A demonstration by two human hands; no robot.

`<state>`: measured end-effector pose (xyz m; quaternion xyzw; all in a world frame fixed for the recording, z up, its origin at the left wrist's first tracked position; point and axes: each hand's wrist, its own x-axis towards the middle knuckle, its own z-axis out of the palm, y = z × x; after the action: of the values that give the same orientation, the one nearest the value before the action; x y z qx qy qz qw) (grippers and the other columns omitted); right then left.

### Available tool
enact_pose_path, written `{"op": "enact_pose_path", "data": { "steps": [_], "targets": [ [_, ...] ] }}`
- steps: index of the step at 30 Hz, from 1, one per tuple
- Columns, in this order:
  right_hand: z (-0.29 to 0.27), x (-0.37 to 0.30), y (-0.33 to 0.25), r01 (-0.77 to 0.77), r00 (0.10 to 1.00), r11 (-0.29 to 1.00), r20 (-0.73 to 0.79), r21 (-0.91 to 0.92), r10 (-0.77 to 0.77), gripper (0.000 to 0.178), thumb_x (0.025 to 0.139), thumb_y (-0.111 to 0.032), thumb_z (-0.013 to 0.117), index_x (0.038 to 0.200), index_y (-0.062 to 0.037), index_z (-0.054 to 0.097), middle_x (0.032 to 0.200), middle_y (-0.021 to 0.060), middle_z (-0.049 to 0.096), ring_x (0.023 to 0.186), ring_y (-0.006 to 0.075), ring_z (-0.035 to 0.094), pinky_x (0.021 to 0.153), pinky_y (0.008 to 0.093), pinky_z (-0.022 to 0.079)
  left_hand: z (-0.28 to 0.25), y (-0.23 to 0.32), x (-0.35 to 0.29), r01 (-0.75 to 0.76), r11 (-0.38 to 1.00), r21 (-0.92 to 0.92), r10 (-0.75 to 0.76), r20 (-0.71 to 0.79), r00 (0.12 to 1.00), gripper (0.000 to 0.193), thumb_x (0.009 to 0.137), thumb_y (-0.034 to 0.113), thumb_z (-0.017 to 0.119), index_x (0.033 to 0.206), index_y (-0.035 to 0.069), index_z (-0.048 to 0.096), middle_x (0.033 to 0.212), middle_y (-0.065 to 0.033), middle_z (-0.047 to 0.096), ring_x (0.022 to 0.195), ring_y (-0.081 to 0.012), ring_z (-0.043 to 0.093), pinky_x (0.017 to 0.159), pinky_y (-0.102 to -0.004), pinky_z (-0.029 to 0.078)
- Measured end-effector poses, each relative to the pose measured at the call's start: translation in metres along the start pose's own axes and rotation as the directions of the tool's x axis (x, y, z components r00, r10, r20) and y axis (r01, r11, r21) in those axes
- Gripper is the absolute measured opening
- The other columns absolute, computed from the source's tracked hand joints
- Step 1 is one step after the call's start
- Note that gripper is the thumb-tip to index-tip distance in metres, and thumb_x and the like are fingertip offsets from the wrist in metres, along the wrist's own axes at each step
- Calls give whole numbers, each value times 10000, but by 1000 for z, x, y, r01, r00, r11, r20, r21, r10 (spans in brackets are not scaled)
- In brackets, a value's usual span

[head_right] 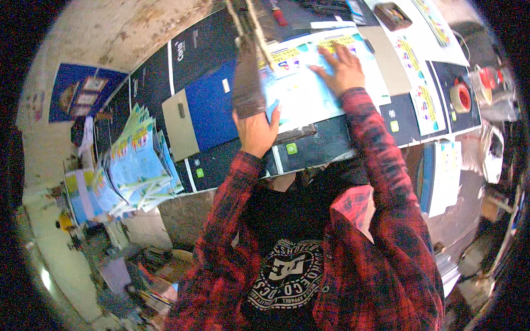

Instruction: The person operates a manual book binding machine to bind a stack of printed booklets. They repeatedly place a booklet into the machine, press down the handle to secure the binding, and then remove the finished item to a pile on the right. The process is performed one at a time in a repetitive cycle.

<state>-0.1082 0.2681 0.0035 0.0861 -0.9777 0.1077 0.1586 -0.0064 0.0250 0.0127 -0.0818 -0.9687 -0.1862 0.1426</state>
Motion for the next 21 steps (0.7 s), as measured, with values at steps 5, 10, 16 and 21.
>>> {"op": "enact_pose_path", "data": {
  "steps": [5, 10, 16, 21],
  "targets": [
    [-14, 4, 49, -60, 993, 998, 101, 3, 59, 603, 882, -539, 592, 1377, -203, 519, 1432, 171, 454, 1353, 325, 393, 1102, 459, 331, -2, 3, 2, -5, 1000, -12, 5, -42, 999, 609, 857, 354, 590, 1340, -1, 482, 1434, -120, 432, 1319, -362, 374, 1085, -532, 243],
    [-136, 74, -43, 266, 925, 957, -310, 117, -220, 536, 908, -452, 613, 1295, -87, 550, 1345, 229, 519, 1235, 393, 511, 985, 444, 446, 0, 2, 2, 6, 1000, 12, -6, -67, 998, 604, 914, 414, 542, 1346, -2, 471, 1393, -124, 465, 1312, -352, 381, 1077, -530, 250],
    [-225, 68, -199, 312, 906, 893, 181, 324, -382, 647, 897, -505, 599, 1218, 54, 542, 1179, 281, 578, 1027, 408, 608, 866, 445, 497, 2, 1, 3, 23, 997, 77, -21, -26, 999, 611, 924, 420, 505, 1359, -6, 463, 1405, -119, 464, 1329, -342, 369, 1086, -542, 256],
    [-141, -23, -179, 293, 944, 943, 110, 159, -312, 893, 839, -571, 593, 1451, 19, 319, 1467, 273, 365, 1389, 397, 339, 1074, 587, 293, 6, -3, -1, -2, 999, 45, 5, -83, 997, 614, 894, 412, 533, 1357, 14, 471, 1417, -108, 459, 1334, -327, 374, 1092, -548, 249]
  ]
}}
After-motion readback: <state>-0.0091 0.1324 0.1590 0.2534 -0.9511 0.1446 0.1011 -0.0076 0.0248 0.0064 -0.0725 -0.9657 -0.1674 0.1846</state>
